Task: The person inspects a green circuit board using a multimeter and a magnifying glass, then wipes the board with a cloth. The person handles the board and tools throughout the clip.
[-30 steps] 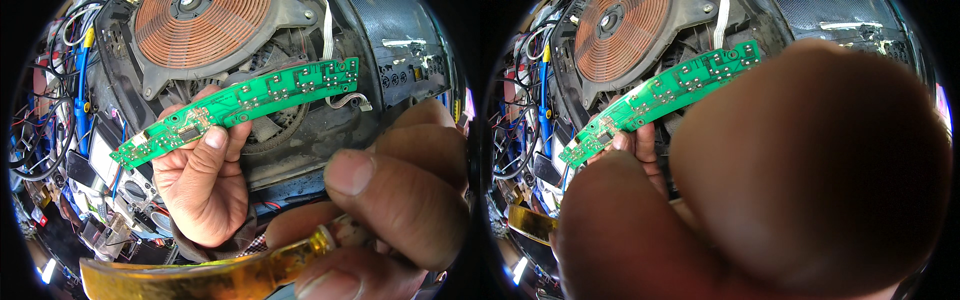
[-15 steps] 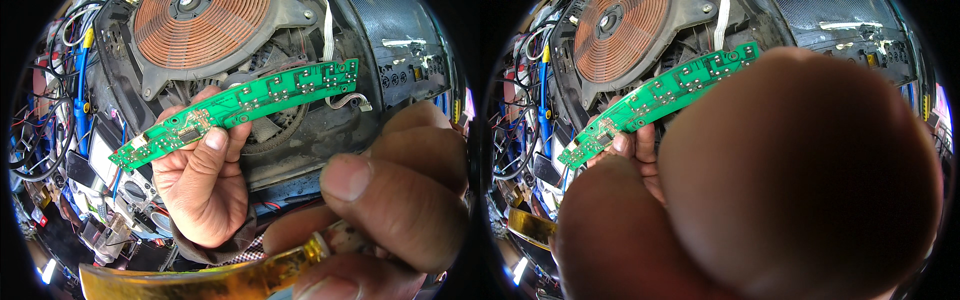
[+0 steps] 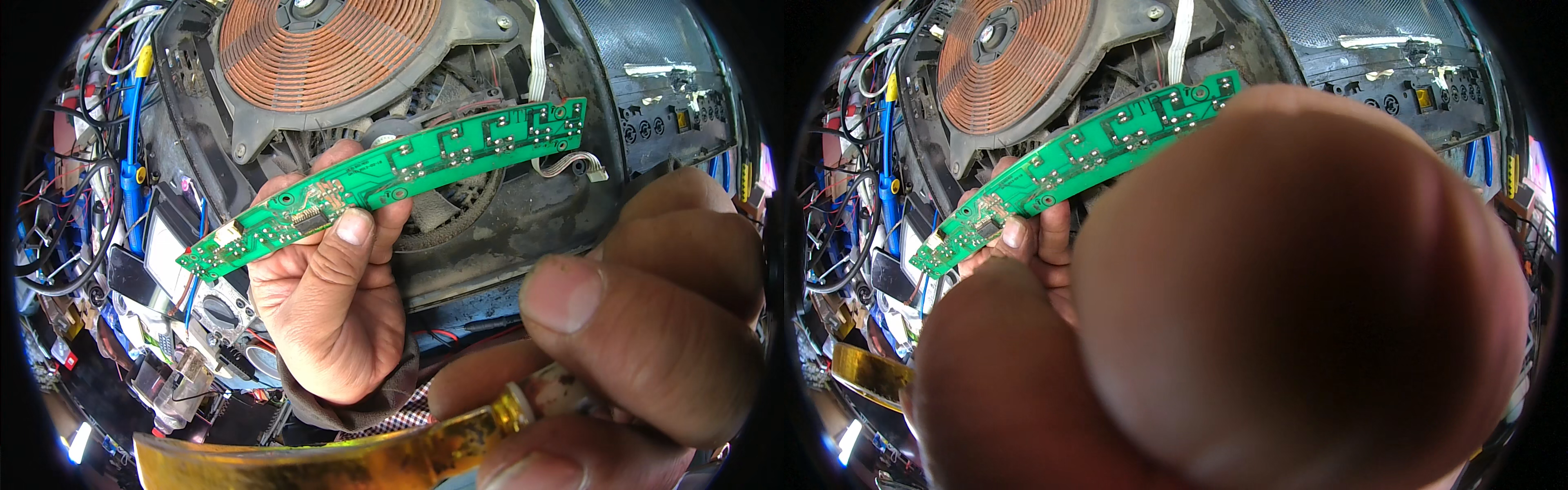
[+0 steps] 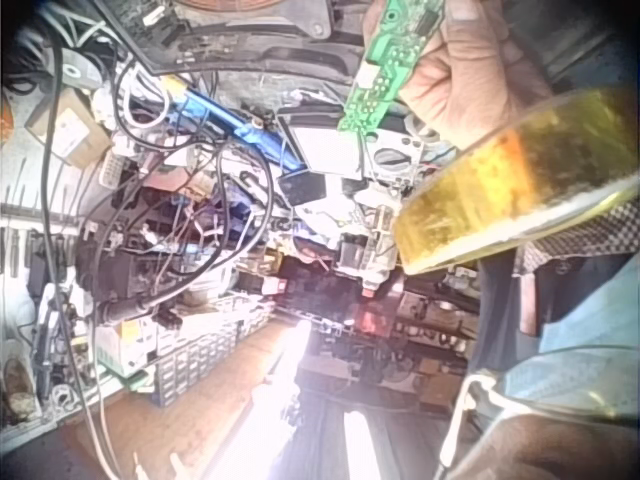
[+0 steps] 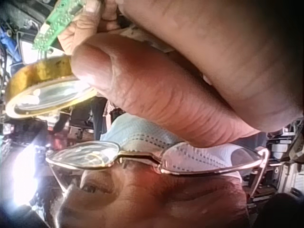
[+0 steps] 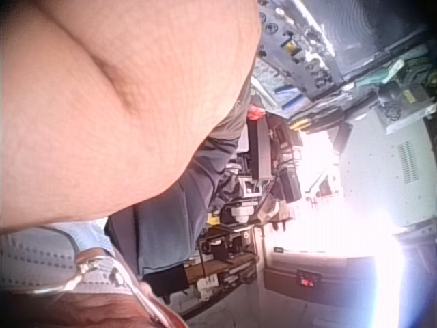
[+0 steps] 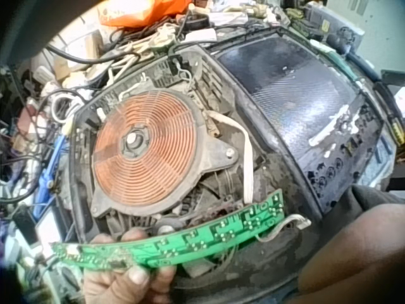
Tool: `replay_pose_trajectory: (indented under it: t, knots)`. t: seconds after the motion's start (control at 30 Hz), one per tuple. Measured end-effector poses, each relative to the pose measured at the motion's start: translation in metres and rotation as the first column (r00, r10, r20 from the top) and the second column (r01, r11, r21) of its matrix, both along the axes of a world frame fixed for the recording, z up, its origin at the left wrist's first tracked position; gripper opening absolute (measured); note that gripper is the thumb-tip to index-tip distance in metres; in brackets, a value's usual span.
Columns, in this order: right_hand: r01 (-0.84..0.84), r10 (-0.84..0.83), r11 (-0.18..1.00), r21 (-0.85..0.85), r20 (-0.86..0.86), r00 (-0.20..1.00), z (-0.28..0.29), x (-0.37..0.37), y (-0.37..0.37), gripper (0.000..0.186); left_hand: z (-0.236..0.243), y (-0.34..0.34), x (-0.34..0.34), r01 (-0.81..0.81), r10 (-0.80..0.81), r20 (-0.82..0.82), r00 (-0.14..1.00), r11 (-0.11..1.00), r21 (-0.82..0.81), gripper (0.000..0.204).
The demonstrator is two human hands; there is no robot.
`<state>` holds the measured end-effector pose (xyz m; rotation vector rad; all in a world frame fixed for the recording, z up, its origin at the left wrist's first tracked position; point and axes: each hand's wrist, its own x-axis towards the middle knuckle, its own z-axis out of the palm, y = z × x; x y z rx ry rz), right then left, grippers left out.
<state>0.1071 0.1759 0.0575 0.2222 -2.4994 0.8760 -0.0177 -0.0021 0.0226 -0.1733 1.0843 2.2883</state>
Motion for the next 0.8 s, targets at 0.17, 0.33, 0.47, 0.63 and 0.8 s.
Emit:
replay_pose_trajectory:
  t: [0.17, 0.33, 0.47, 0.63, 0.8]
  knots:
    - [0.006, -0.006, 1.000, 0.006, -0.004, 1.000, 0.001, 0.003, 0.001, 0.043, -0.003, -0.001, -0.001, 0.037, -0.038, -0.035, 0.999, 0.999, -0.020, 0.041]
    - [-0.004, 0.004, 1.000, -0.005, -0.015, 1.000, 0.000, 0.002, 0.006, 0.043, -0.004, -0.003, 0.001, 0.018, -0.019, -0.045, 0.999, 0.999, -0.033, 0.043]
    - [-0.012, 0.012, 1.000, 0.003, -0.008, 1.000, 0.004, 0.001, 0.004, 0.042, -0.009, -0.009, 0.000, 0.018, -0.018, -0.055, 0.998, 1.000, -0.004, 0.043]
    - [-0.007, 0.007, 1.000, 0.005, -0.004, 1.000, 0.006, 0.001, 0.005, 0.042, 0.000, -0.002, -0.001, 0.039, -0.041, -0.031, 0.999, 0.996, -0.079, 0.045]
    - [-0.010, 0.011, 1.000, 0.022, -0.008, 1.000, 0.009, 0.000, 0.007, 0.041, 0.001, -0.004, 0.001, 0.049, -0.053, -0.028, 0.998, 0.989, -0.138, 0.048]
